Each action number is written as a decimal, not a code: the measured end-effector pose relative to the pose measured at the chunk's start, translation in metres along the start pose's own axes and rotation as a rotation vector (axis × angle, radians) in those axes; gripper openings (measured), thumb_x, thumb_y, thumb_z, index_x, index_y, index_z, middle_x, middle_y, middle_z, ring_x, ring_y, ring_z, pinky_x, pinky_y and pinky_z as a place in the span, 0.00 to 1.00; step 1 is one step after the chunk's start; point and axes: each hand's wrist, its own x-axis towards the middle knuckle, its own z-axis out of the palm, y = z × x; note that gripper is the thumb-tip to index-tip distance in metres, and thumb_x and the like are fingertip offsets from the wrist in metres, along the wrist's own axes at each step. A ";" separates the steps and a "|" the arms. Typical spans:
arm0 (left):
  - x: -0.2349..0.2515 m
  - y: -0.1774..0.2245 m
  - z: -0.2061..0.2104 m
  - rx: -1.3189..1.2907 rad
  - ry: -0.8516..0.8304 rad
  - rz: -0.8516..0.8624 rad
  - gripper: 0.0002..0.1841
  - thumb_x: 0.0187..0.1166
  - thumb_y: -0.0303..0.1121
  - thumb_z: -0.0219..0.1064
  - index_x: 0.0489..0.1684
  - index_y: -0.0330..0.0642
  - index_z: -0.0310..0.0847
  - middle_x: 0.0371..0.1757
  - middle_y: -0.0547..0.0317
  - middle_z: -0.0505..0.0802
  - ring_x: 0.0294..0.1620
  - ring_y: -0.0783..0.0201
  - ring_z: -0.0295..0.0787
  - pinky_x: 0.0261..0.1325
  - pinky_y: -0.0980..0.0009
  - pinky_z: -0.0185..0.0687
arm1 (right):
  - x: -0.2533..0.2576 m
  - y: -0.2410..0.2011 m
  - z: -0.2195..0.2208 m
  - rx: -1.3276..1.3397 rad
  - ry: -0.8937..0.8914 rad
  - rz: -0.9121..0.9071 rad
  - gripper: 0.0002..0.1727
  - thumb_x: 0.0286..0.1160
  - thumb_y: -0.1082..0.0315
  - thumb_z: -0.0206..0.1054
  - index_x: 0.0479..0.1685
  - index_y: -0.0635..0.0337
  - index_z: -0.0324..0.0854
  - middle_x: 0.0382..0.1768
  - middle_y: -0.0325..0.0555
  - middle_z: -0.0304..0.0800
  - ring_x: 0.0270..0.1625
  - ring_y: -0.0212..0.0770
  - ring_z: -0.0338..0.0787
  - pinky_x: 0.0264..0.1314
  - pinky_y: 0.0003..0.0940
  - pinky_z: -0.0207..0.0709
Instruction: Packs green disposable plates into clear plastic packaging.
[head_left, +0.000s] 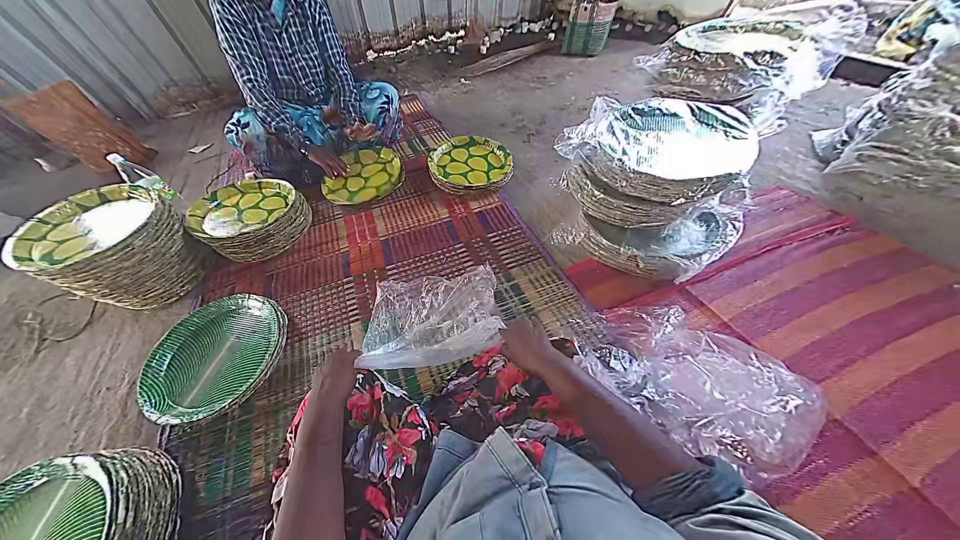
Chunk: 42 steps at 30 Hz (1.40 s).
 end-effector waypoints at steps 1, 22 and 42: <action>-0.003 -0.001 -0.002 -0.027 0.016 0.022 0.21 0.86 0.28 0.60 0.78 0.44 0.78 0.78 0.37 0.81 0.81 0.36 0.74 0.78 0.35 0.69 | 0.003 0.002 0.006 0.011 -0.017 0.009 0.30 0.89 0.54 0.57 0.81 0.68 0.71 0.79 0.70 0.72 0.86 0.68 0.66 0.87 0.75 0.43; 0.018 0.048 0.024 -0.262 -0.069 0.390 0.33 0.85 0.47 0.65 0.86 0.39 0.68 0.82 0.38 0.78 0.88 0.42 0.65 0.90 0.40 0.47 | 0.031 0.014 0.021 0.074 0.039 0.167 0.30 0.88 0.51 0.56 0.88 0.47 0.68 0.89 0.66 0.58 0.88 0.69 0.62 0.85 0.72 0.51; 0.090 -0.194 0.061 -2.311 0.873 -0.804 0.32 0.92 0.46 0.55 0.88 0.39 0.53 0.83 0.38 0.69 0.75 0.49 0.75 0.71 0.59 0.77 | 0.046 0.033 0.051 0.119 1.002 -0.373 0.42 0.82 0.35 0.40 0.49 0.62 0.90 0.76 0.73 0.77 0.82 0.77 0.70 0.81 0.73 0.56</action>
